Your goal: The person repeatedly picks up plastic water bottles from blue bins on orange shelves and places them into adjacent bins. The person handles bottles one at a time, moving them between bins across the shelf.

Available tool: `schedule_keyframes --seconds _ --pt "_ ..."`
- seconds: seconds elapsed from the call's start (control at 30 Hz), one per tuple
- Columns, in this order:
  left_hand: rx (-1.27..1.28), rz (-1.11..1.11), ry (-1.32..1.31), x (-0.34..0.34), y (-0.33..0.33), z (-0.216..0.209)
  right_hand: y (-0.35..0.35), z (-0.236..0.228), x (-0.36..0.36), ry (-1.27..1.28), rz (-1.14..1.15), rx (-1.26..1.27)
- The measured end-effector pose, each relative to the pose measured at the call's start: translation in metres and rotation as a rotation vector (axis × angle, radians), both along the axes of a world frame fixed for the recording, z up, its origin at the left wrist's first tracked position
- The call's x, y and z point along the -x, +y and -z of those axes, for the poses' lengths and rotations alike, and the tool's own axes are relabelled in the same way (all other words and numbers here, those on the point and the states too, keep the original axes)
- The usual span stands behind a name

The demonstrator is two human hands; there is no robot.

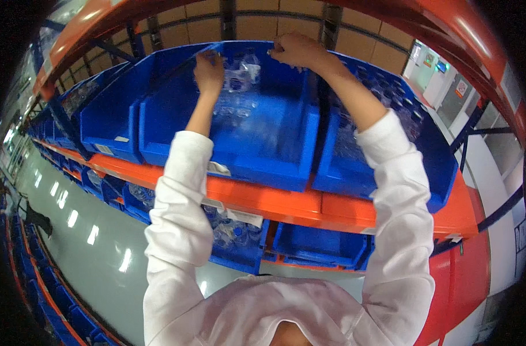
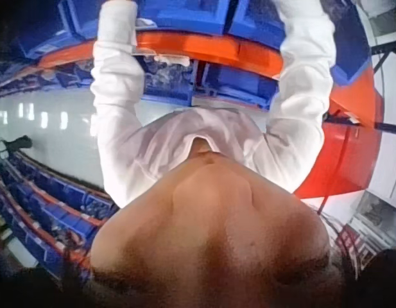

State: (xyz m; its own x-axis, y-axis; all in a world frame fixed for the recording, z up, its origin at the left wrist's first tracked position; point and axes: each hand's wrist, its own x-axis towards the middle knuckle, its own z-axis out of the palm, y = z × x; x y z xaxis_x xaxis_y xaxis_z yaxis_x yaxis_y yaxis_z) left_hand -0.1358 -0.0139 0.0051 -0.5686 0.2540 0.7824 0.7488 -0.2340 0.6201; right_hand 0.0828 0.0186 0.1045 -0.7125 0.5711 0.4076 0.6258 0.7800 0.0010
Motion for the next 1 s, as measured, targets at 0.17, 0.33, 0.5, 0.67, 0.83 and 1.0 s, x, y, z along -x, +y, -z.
schedule_keyframes --seconds 0.17,0.33,0.5,0.67,0.83,1.0 --pt "0.219 0.018 0.126 0.038 0.049 0.046 0.039 -0.003 0.071 -0.016 0.074 0.298" --pt "0.528 0.111 0.177 0.038 0.058 0.069 0.067 0.021 0.13 -0.086 0.14 0.161" --pt "0.627 0.147 0.222 0.005 0.049 0.065 0.093 0.038 0.123 -0.197 0.037 0.028" --pt "0.566 0.253 0.244 0.017 0.04 0.067 0.046 0.003 0.111 -0.235 -0.009 0.226" --pt "0.324 0.27 0.313 -0.041 -0.003 0.011 0.031 -0.033 0.021 -0.007 -0.133 0.224" --pt "0.038 0.173 0.49 -0.121 -0.057 -0.031 0.005 -0.061 -0.088 0.004 -0.404 -0.006"
